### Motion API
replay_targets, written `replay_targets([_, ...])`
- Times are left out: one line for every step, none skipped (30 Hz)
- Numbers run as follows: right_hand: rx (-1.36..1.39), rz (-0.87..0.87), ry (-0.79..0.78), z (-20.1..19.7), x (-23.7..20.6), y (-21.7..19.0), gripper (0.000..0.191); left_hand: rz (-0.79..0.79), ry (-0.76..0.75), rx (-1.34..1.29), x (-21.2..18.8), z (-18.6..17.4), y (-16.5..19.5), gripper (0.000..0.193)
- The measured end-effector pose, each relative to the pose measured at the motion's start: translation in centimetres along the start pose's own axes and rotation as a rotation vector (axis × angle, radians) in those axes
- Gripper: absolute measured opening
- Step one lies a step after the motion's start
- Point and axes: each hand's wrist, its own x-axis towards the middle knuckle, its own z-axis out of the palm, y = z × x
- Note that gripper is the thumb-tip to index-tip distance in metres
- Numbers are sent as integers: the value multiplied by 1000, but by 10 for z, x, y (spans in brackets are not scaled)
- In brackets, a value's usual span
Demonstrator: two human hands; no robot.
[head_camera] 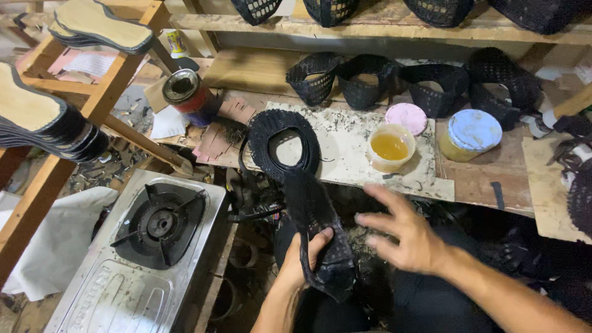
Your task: The person applies adhesive by hand from a small cup onto the edges of black mesh shoe uppers, working each upper over their lap and turning it to coat the rim. Treated uppers are placed on the workbench with others.
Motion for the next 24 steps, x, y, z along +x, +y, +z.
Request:
replay_targets([-31, -112, -23, 6, -5, -9, 41, 26, -33, 29, -2, 4, 3, 22])
replay_targets([-61, -223, -46, 9, -8, -13, 48, 51, -66, 58, -4, 7, 6, 23])
replay_targets([-85, -253, -22, 10, -10, -15, 52, 30, -99, 33, -5, 11, 6, 23])
replay_targets([-110, -282, 4, 11, -12, -16, 56, 8, -133, 9, -5, 14, 7, 24])
replay_targets([-136, -311, 31, 10, -12, -15, 61, -13, -169, -15, -7, 16, 6, 25])
replay_targets([-166, -272, 43, 9, -12, -14, 61, -15, -197, 11, -9, 18, 6, 26])
replay_targets([-194, -234, 56, 7, -13, -12, 61, -15, -223, 38, -12, 19, 7, 28])
replay_targets([-221, -198, 68, 4, -14, -12, 61, -15, -248, 66, -14, 21, 7, 29])
replay_targets([-202, -220, 65, 3, -15, -13, 60, 9, -214, 101, -16, 23, 9, 29])
replay_targets([-183, -245, 61, 2, -17, -14, 60, 35, -179, 135, -17, 24, 11, 30])
replay_targets([-161, -271, 54, 1, -18, -16, 60, 61, -141, 168, -19, 26, 14, 32])
replay_targets([-165, -306, 60, -1, -18, -17, 55, 61, -145, 142, -20, 27, 16, 33])
replay_targets([-169, -341, 64, -3, -19, -19, 50, 63, -148, 116, -20, 29, 18, 33])
replay_targets([-174, -374, 68, -4, -20, -21, 45, 61, -152, 88, -22, 30, 19, 34])
replay_targets([-185, -357, 78, -6, -20, -22, 46, 47, -148, 64, -24, 31, 19, 33])
replay_targets([-197, -338, 90, -6, -19, -23, 47, 32, -146, 41, -25, 31, 18, 33])
replay_targets([-213, -319, 104, -5, -19, -23, 49, 18, -148, 19, -25, 30, 16, 32])
replay_targets([-202, -341, 83, -5, -19, -23, 46, 23, -143, 44, -25, 28, 13, 31])
replay_targets([-192, -364, 64, -2, -19, -23, 42, 30, -138, 71, -22, 25, 11, 30])
replay_targets([-181, -388, 45, 1, -18, -23, 39, 38, -133, 98, -18, 21, 9, 30])
replay_targets([-205, -387, 45, 1, -16, -19, 38, 13, -116, 20, -14, 17, 5, 28])
replay_targets([-228, -387, 44, 1, -14, -14, 36, -11, -98, -59, -9, 12, 1, 26])
replay_targets([-247, -383, 42, 0, -13, -10, 34, -41, -78, -138, -5, 7, -4, 24])
replay_targets([-303, -300, 35, -2, -11, -3, 34, 15, -92, -63, -2, 2, -10, 24])
